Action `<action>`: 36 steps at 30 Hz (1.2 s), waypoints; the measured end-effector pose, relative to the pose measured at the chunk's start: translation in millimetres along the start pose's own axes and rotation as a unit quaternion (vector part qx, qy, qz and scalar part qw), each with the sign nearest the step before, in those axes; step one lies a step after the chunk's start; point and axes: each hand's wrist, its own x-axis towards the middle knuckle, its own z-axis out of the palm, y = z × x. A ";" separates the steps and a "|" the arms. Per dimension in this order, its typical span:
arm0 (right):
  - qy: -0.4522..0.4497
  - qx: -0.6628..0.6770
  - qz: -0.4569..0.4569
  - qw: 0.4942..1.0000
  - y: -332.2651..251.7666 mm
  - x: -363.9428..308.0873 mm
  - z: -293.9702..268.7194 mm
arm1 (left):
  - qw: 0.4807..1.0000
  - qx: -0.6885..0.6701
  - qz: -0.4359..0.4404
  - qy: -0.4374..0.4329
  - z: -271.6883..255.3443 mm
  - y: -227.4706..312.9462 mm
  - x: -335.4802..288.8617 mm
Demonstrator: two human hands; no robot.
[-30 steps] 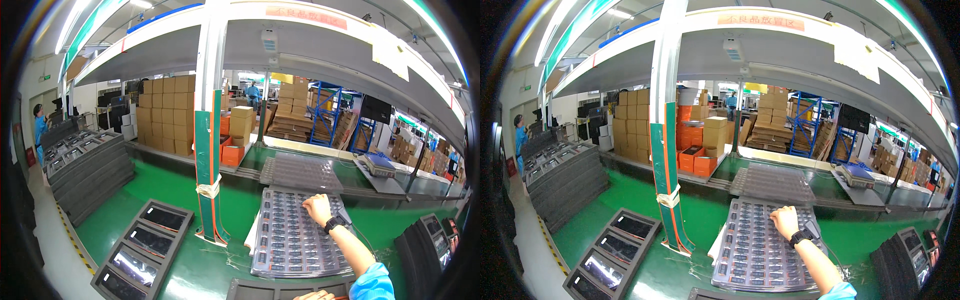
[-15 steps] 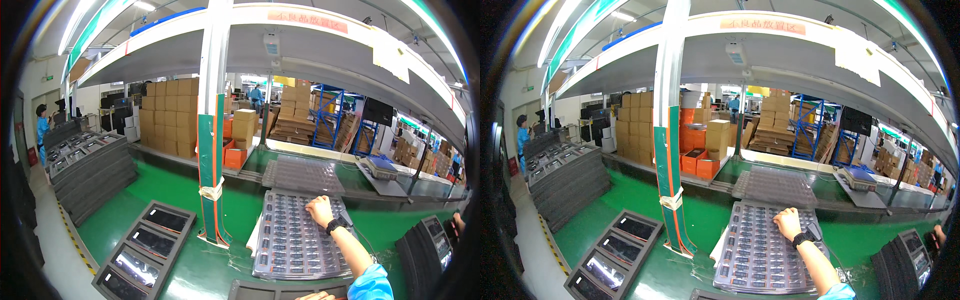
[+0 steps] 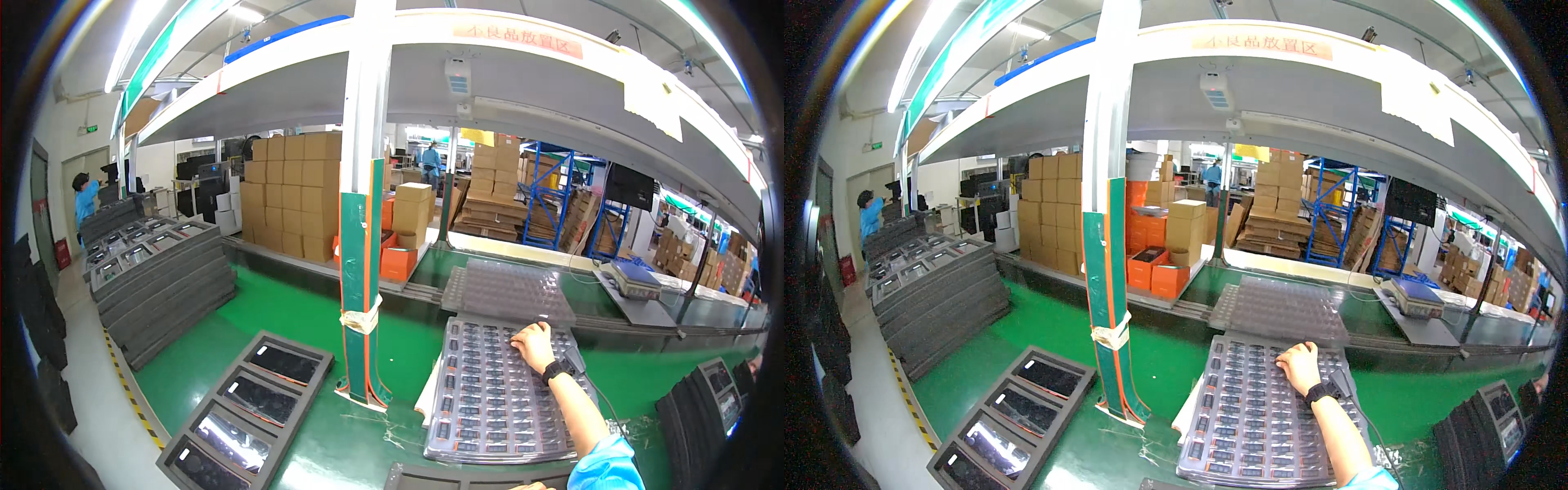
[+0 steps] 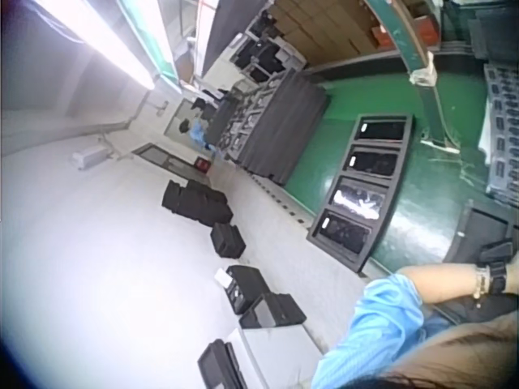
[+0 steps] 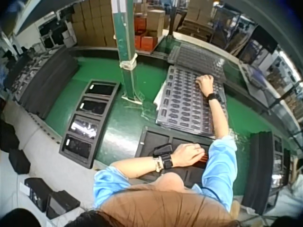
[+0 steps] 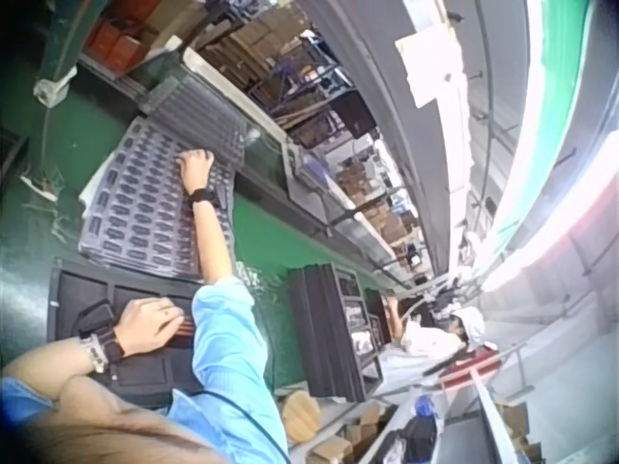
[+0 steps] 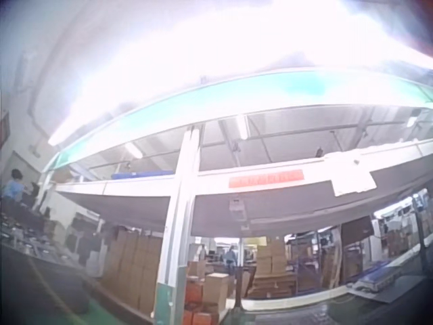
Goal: Sorting small electronic components into trays in a manufacturing facility.
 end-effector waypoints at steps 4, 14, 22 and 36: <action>0.082 0.020 0.101 0.991 0.0 15.6 10.0 | 1.000 0.006 0.001 -0.005 1.2 0.1 -0.8; 0.021 -0.022 0.050 0.998 2.8 13.7 19.9 | 1.000 0.011 -0.008 -0.015 -0.9 -1.1 1.5; 0.054 -0.014 0.074 0.996 -8.7 6.2 -22.7 | 0.999 0.025 0.029 -0.006 5.5 0.6 -3.2; 0.073 0.234 0.015 0.969 -177.8 -195.1 -289.9 | 0.996 -0.011 -0.086 0.021 11.4 -23.9 -18.6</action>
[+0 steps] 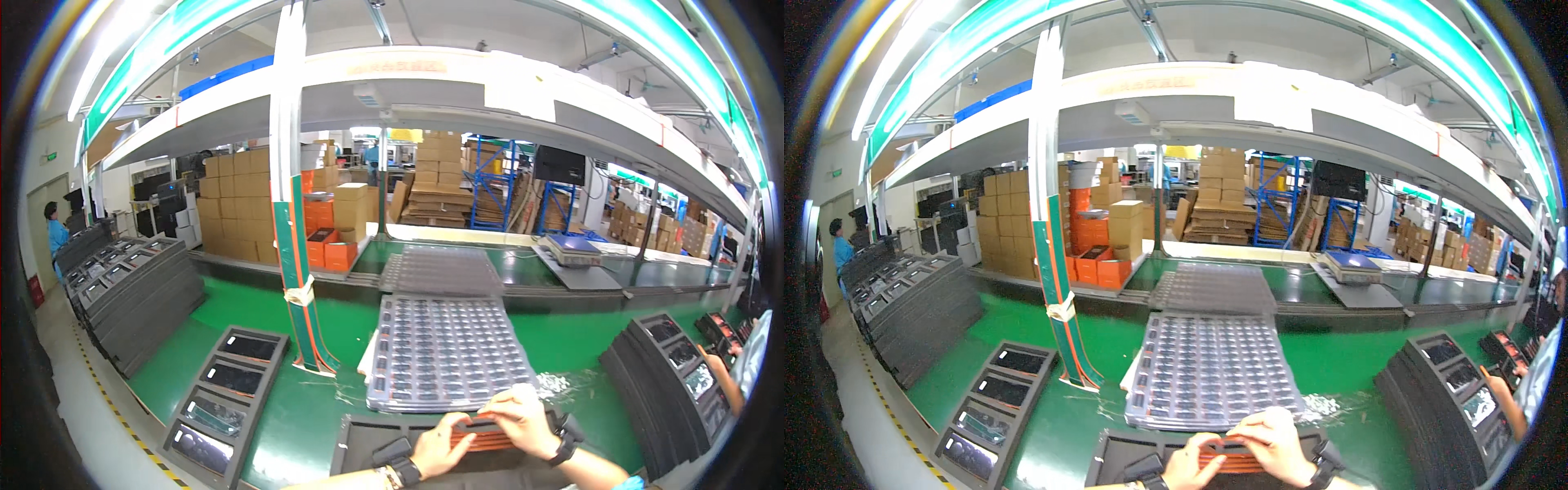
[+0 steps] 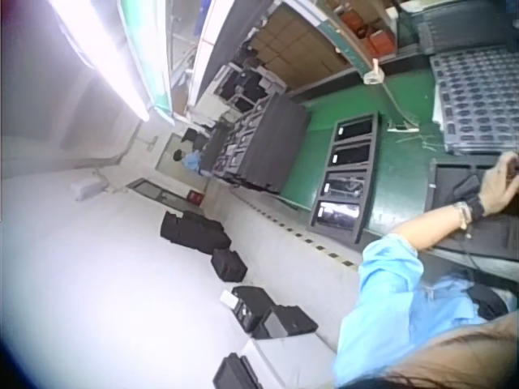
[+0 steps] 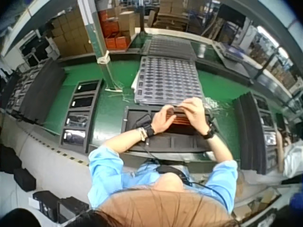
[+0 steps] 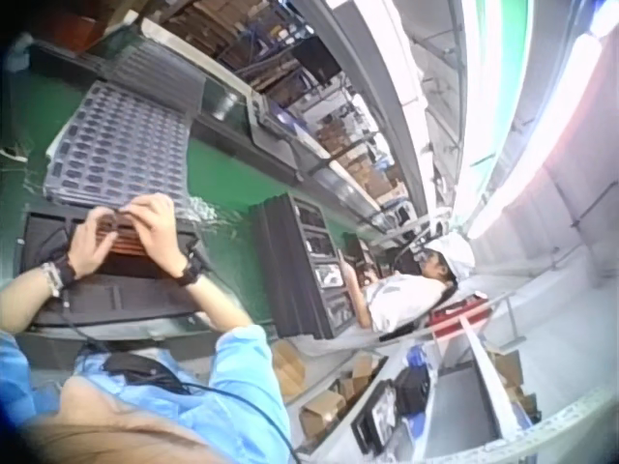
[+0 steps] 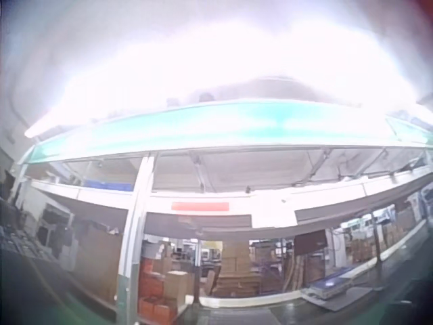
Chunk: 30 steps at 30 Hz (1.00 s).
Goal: Sorting small electronic components into trays in a manufacturing facility.
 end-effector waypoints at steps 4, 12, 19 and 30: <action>0.047 0.034 0.084 0.995 -10.3 -50.3 8.1 | 0.996 0.020 0.078 -0.029 -3.3 7.4 4.5; 0.096 0.005 0.032 0.995 -7.6 -68.7 18.7 | 0.977 0.092 0.186 0.040 7.5 7.3 -2.5; 0.086 -0.023 0.037 0.995 -15.5 -74.5 10.5 | 0.970 0.116 0.209 0.042 -1.4 23.3 -2.2; 0.084 0.021 0.055 0.995 -8.4 -74.7 4.4 | 0.976 0.078 0.206 0.005 -5.4 35.9 5.1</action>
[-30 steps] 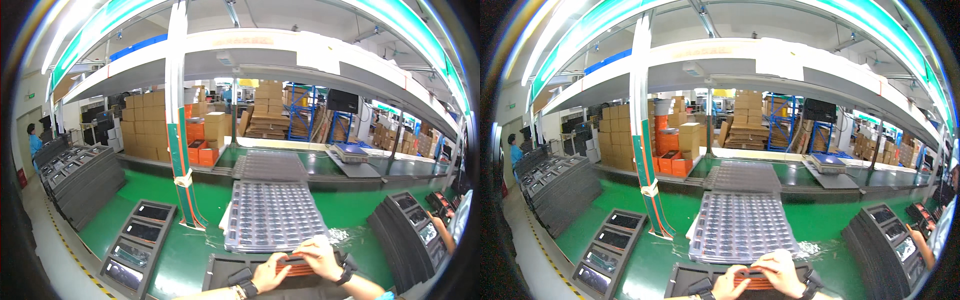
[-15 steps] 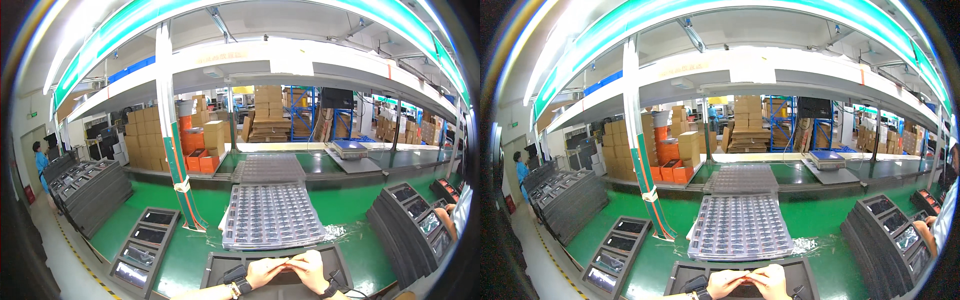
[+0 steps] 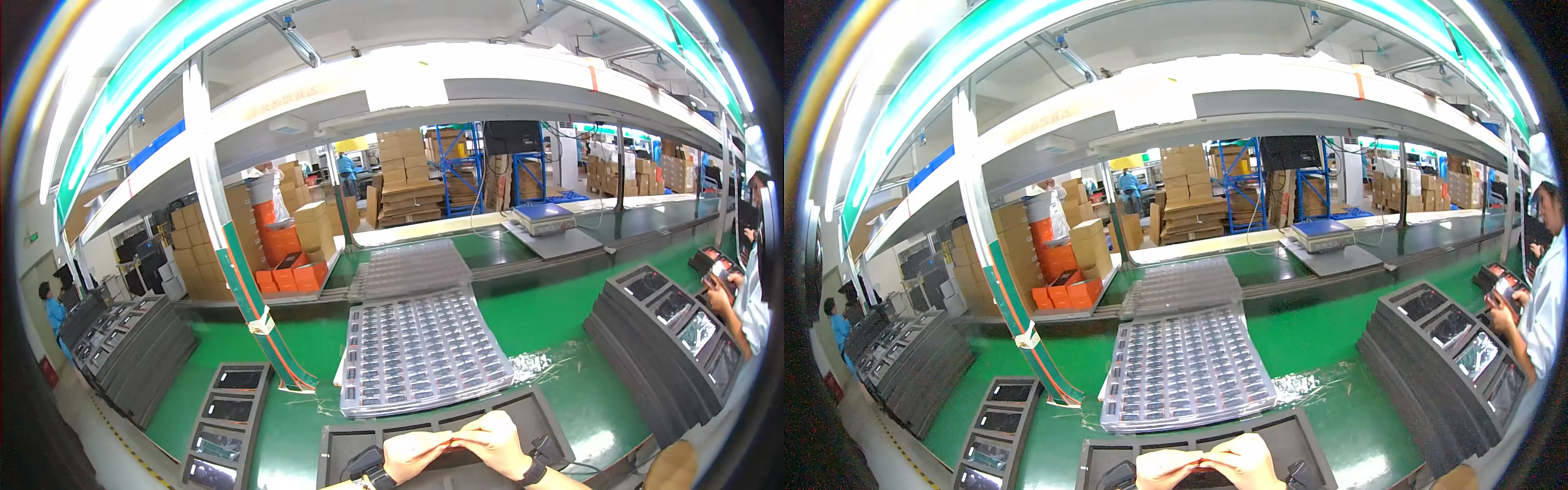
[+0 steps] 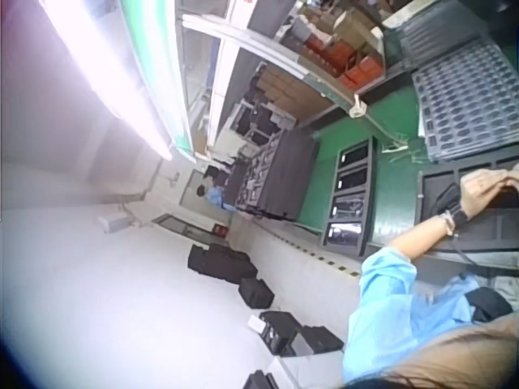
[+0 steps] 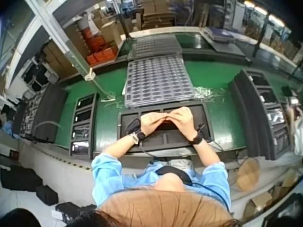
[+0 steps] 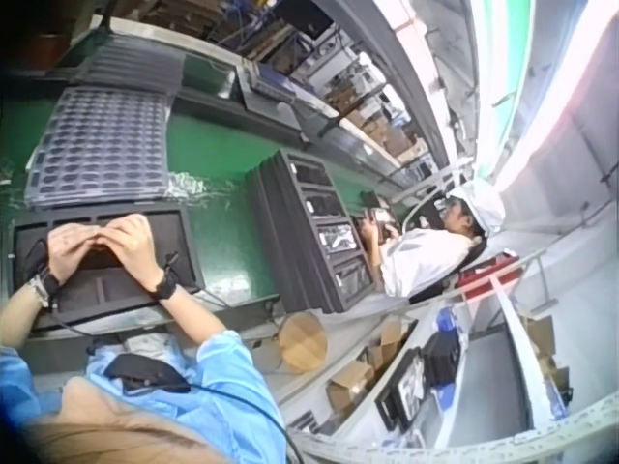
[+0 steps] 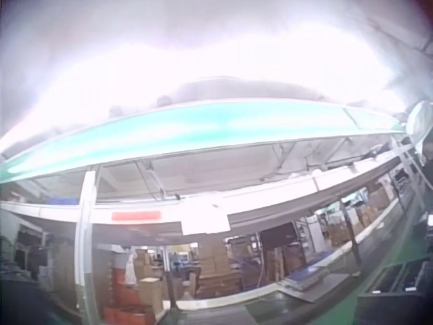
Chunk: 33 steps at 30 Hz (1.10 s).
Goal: Sorting small electronic components into trays in a manufacturing facility.
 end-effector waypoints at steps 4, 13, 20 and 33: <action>-0.033 0.057 0.053 0.996 0.8 -1.5 -3.3 | 0.998 0.029 0.039 0.026 3.3 7.6 2.7; -0.048 0.093 0.132 0.986 4.0 3.7 -3.9 | 0.995 -0.025 -0.091 0.040 4.4 11.3 6.5; -0.082 0.069 0.143 0.984 4.2 1.3 -5.2 | 0.990 -0.048 -0.132 0.028 4.7 19.5 7.8; -0.118 0.065 0.071 0.988 11.1 6.4 -9.8 | 0.979 -0.078 -0.179 0.049 10.0 19.1 13.6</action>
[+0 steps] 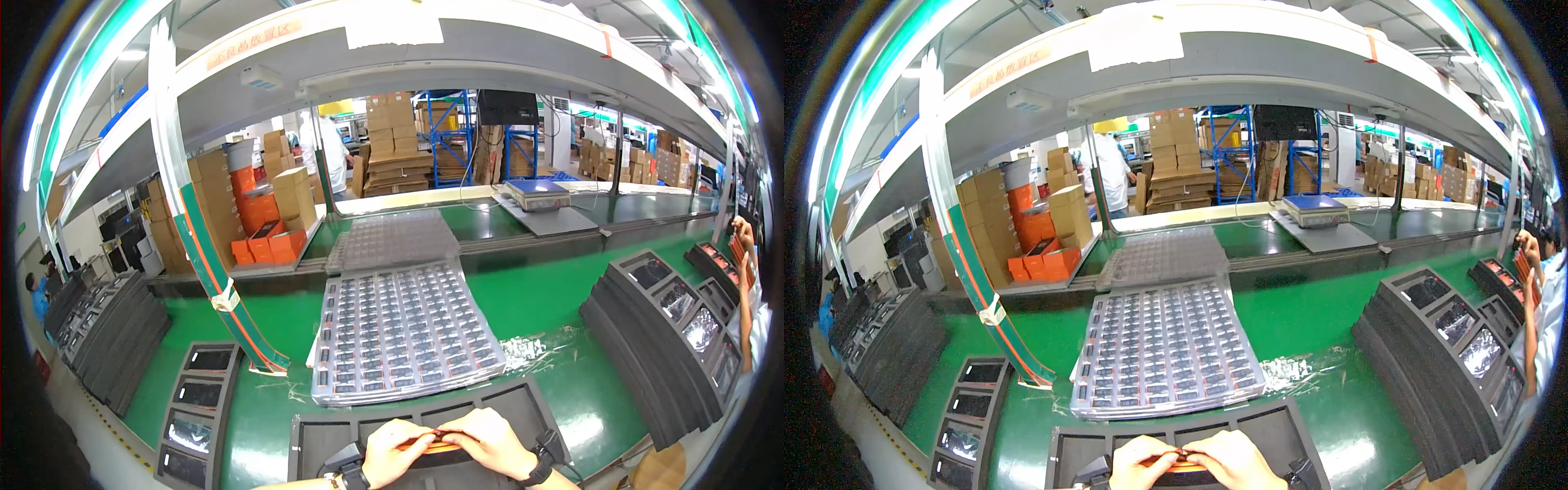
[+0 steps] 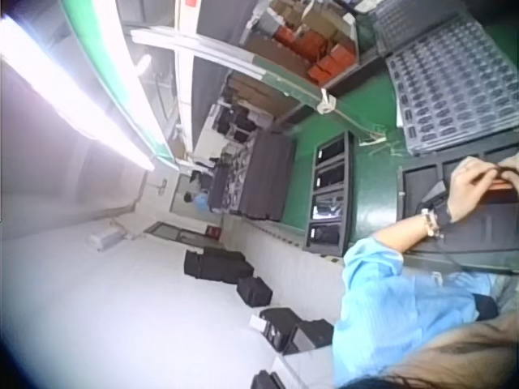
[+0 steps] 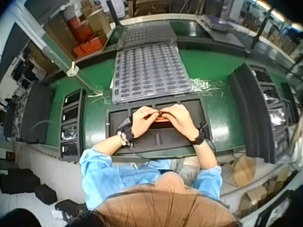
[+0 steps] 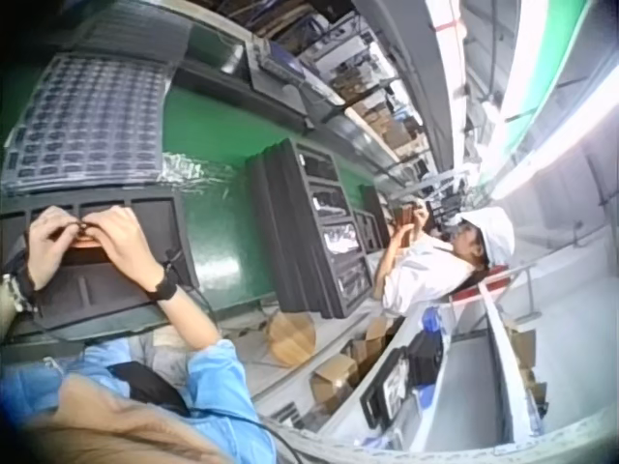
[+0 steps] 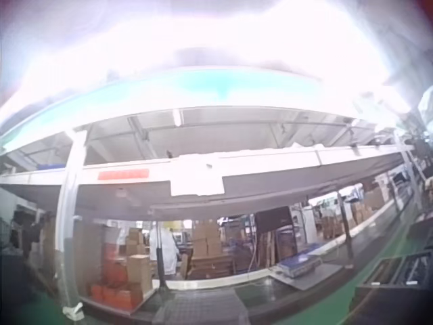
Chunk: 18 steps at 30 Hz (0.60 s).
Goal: Sorting small electronic components into trays in a manufacturing facility.
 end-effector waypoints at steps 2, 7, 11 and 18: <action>0.007 -0.002 0.012 1.000 -3.4 1.3 -5.6 | 0.998 -0.012 -0.041 -0.055 -7.6 -17.6 -3.9; -0.030 -0.047 0.015 0.998 10.8 4.0 -36.2 | 0.998 0.003 -0.006 -0.068 -12.3 -21.0 -2.2; 0.049 0.178 0.226 0.956 23.0 -1.0 -40.2 | 0.996 0.031 0.041 -0.069 -10.7 -23.2 -0.9; 0.130 0.250 0.224 0.933 39.9 -15.7 -31.6 | 0.991 0.068 0.112 -0.034 -10.3 -19.7 -4.7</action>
